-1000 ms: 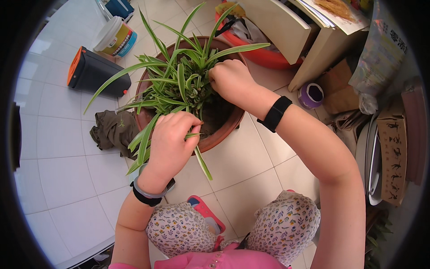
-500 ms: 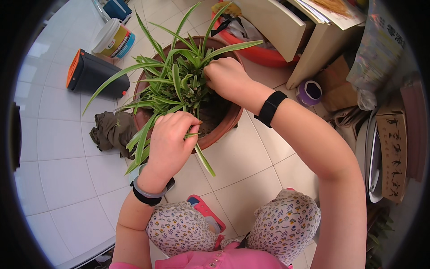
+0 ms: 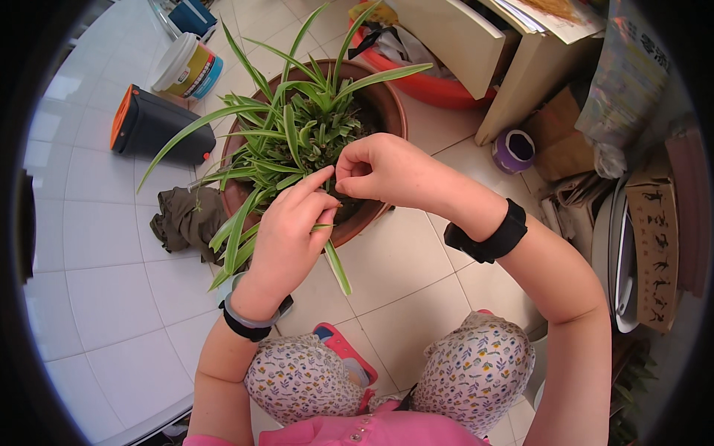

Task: Checking the health of houseplants and removing dead leaves in a balcony garden.

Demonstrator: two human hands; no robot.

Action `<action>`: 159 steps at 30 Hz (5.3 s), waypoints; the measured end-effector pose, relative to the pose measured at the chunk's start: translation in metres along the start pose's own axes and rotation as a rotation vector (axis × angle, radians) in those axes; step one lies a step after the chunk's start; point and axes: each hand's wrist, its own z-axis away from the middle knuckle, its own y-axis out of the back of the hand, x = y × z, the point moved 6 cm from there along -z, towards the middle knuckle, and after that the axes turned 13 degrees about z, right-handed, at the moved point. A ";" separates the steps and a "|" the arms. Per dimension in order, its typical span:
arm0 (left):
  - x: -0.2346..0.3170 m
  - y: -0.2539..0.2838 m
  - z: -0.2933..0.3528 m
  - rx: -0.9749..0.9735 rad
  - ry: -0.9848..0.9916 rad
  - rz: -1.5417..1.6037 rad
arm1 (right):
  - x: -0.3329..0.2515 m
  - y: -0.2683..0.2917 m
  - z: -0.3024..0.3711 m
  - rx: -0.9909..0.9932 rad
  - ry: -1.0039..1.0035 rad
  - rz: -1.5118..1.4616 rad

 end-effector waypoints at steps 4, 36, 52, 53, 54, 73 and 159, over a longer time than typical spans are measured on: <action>-0.006 0.002 0.001 -0.034 0.062 0.020 | -0.001 0.006 -0.018 0.052 0.074 0.146; -0.008 0.007 0.000 -0.013 0.031 -0.016 | 0.016 0.010 -0.080 0.407 0.148 0.806; -0.005 0.019 0.001 0.073 0.011 0.051 | -0.008 0.020 -0.005 0.269 0.110 0.420; -0.005 0.018 0.001 0.061 0.003 0.063 | -0.008 0.012 0.003 0.222 0.089 0.353; -0.005 0.016 0.001 0.062 0.000 0.063 | -0.007 0.006 0.011 0.179 0.067 0.290; -0.012 0.014 0.003 0.074 0.188 0.245 | -0.016 -0.018 0.030 0.222 0.178 -0.038; -0.031 0.065 0.026 -0.164 0.173 0.051 | -0.022 -0.077 -0.063 -0.213 0.658 1.555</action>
